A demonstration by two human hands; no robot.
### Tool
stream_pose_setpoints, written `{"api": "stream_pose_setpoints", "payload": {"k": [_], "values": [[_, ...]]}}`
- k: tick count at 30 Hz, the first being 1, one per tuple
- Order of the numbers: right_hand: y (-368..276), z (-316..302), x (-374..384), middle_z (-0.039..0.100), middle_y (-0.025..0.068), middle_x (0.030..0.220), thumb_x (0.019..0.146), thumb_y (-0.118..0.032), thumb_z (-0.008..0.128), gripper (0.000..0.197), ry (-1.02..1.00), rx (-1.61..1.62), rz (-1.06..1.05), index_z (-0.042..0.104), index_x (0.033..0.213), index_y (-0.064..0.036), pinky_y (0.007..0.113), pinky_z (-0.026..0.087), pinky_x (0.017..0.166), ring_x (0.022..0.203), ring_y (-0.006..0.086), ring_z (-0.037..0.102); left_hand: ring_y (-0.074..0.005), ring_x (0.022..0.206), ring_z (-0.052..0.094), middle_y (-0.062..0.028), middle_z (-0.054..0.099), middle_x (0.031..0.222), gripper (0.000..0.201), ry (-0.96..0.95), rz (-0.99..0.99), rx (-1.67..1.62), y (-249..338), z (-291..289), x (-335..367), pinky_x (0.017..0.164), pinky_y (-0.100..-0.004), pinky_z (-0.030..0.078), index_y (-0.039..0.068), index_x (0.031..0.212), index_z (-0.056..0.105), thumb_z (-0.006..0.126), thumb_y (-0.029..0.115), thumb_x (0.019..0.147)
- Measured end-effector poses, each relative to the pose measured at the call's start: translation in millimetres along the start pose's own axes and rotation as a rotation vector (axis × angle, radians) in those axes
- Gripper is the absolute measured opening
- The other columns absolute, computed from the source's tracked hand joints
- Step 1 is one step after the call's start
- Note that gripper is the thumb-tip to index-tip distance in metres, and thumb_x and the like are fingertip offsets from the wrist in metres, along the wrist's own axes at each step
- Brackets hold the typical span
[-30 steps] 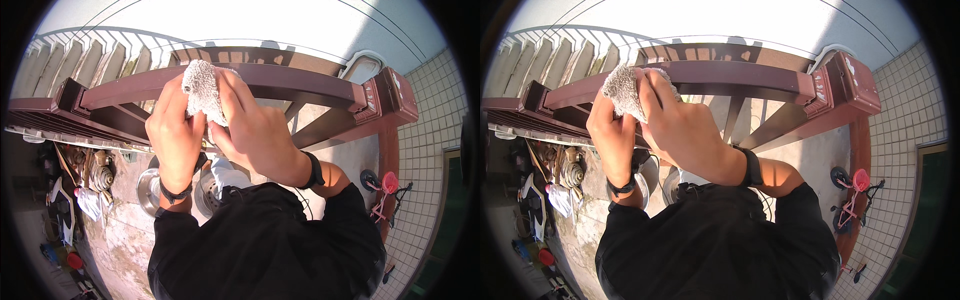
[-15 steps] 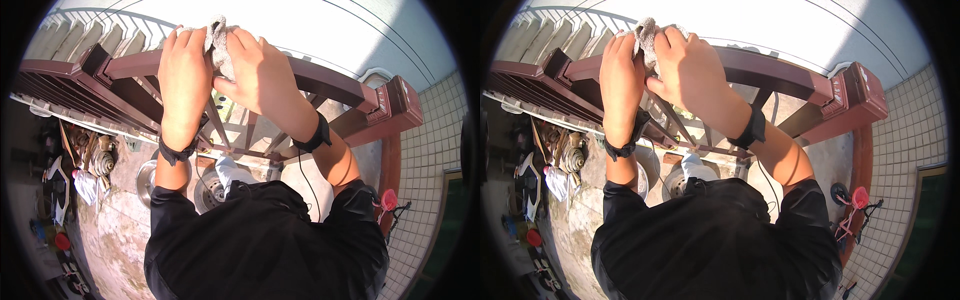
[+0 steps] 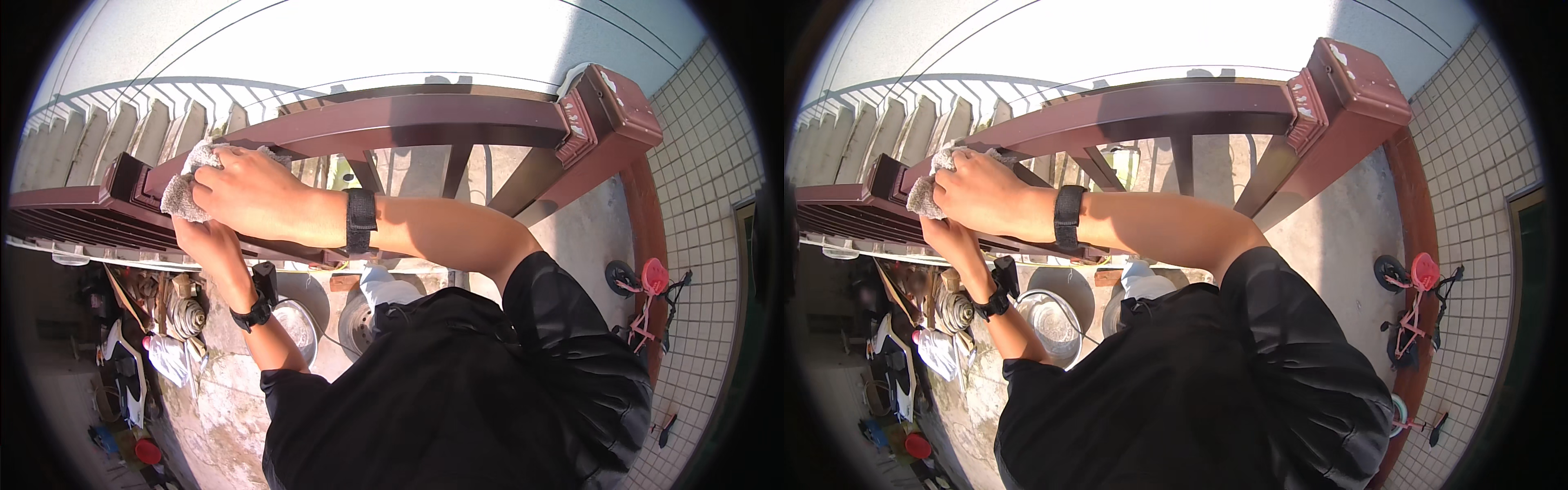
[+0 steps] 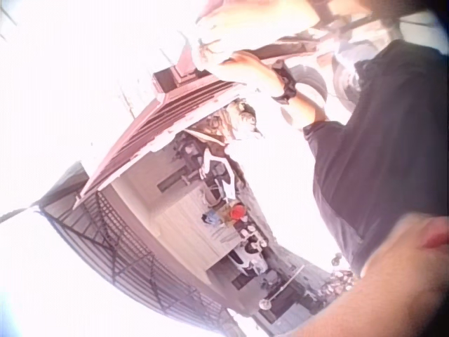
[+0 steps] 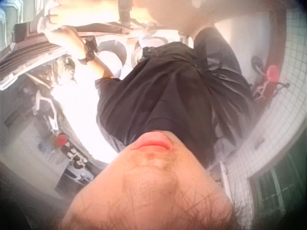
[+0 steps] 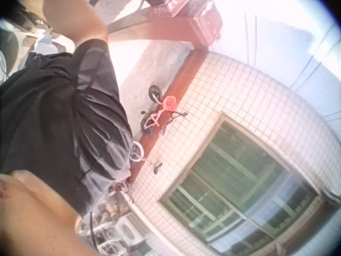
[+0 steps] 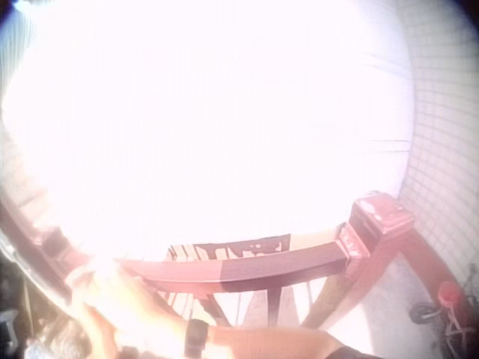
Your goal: The person cleans outdoor balcony fixtures by wiping the tiled wall, window frame, railing, air conditioner unit, and clothes drying rack with a cloth.
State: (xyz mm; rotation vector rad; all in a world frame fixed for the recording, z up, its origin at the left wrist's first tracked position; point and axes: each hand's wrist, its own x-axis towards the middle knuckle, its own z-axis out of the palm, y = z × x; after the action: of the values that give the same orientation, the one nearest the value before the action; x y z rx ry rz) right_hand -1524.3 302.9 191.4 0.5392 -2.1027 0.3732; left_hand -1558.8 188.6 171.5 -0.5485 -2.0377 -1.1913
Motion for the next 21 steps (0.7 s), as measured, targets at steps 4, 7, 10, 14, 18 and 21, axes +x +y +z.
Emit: {"api": "stream_pose_setpoints", "payload": {"k": [4, 7, 10, 14, 18, 21], "values": [[0, -59, -25, 0.056, 0.0075, 0.094, 0.063, -0.013, 0.063, 0.024, 0.060, 0.009, 0.034, 0.060, 0.084, -0.0034, 0.036, 0.054, 0.069, 0.094, 0.0306, 0.057, -0.0177, 0.096, 0.055, -0.0112, 0.055, 0.111, 0.032, -0.023, -0.173, -0.466, 35, 18, -30, 0.085, -0.0302, 0.045, -0.005, 0.116, 0.049, 0.051, -0.001, 0.084], [5, -115, -44, 0.057, 0.0041, 0.104, 0.065, -0.012, 0.064, 0.025, 0.309, -0.157, -0.035, 0.062, 0.089, -0.0063, 0.035, 0.053, 0.076, 0.098, 0.0316, 0.055, -0.0261, 0.117, 0.043, -0.0172, 0.040, 0.129, 0.048, -0.220, -0.239, -1.102, 85, 38, -52, 0.098, -0.0389, 0.035, -0.003, 0.131, 0.032, 0.047, 0.013, 0.088], [9, -167, -69, 0.055, 0.0030, 0.106, 0.070, -0.018, 0.062, 0.023, 0.371, -0.431, -0.049, 0.063, 0.090, -0.0082, 0.037, 0.050, 0.083, 0.102, 0.0297, 0.051, -0.0289, 0.118, 0.042, -0.0190, 0.038, 0.131, 0.053, -0.318, 0.140, -1.025, 135, 59, -60, 0.100, -0.0403, 0.033, -0.004, 0.131, 0.031, 0.045, 0.020, 0.085], [19, -226, -110, 0.056, 0.0061, 0.109, 0.062, -0.014, 0.069, 0.041, 0.471, -0.571, 0.089, 0.060, 0.101, -0.0078, 0.042, 0.046, 0.086, 0.102, 0.0301, 0.052, -0.0344, 0.115, 0.044, -0.0229, 0.043, 0.125, 0.053, -0.465, 0.536, -0.985, 196, 96, -59, 0.096, -0.0401, 0.036, -0.005, 0.127, 0.038, 0.045, 0.015, 0.078], [48, -248, -157, 0.052, 0.0108, 0.117, 0.058, -0.010, 0.070, 0.059, 0.543, -0.632, 0.269, 0.051, 0.114, -0.0059, 0.044, 0.042, 0.091, 0.105, 0.0358, 0.050, -0.0407, 0.115, 0.041, -0.0212, 0.044, 0.123, 0.061, -0.409, 0.770, -0.842, 247, 132, -76, 0.095, -0.0485, 0.034, -0.003, 0.125, 0.041, 0.052, 0.013, 0.067], [46, -233, -182, 0.047, 0.0147, 0.124, 0.061, -0.010, 0.069, 0.068, 0.510, -0.554, 0.416, 0.042, 0.123, -0.0066, 0.044, 0.041, 0.092, 0.111, 0.0385, 0.046, -0.0409, 0.120, 0.036, -0.0175, 0.044, 0.124, 0.059, -0.222, 0.849, -0.651, 241, 146, -100, 0.097, -0.0542, 0.029, 0.000, 0.124, 0.045, 0.054, 0.014, 0.067]]}}
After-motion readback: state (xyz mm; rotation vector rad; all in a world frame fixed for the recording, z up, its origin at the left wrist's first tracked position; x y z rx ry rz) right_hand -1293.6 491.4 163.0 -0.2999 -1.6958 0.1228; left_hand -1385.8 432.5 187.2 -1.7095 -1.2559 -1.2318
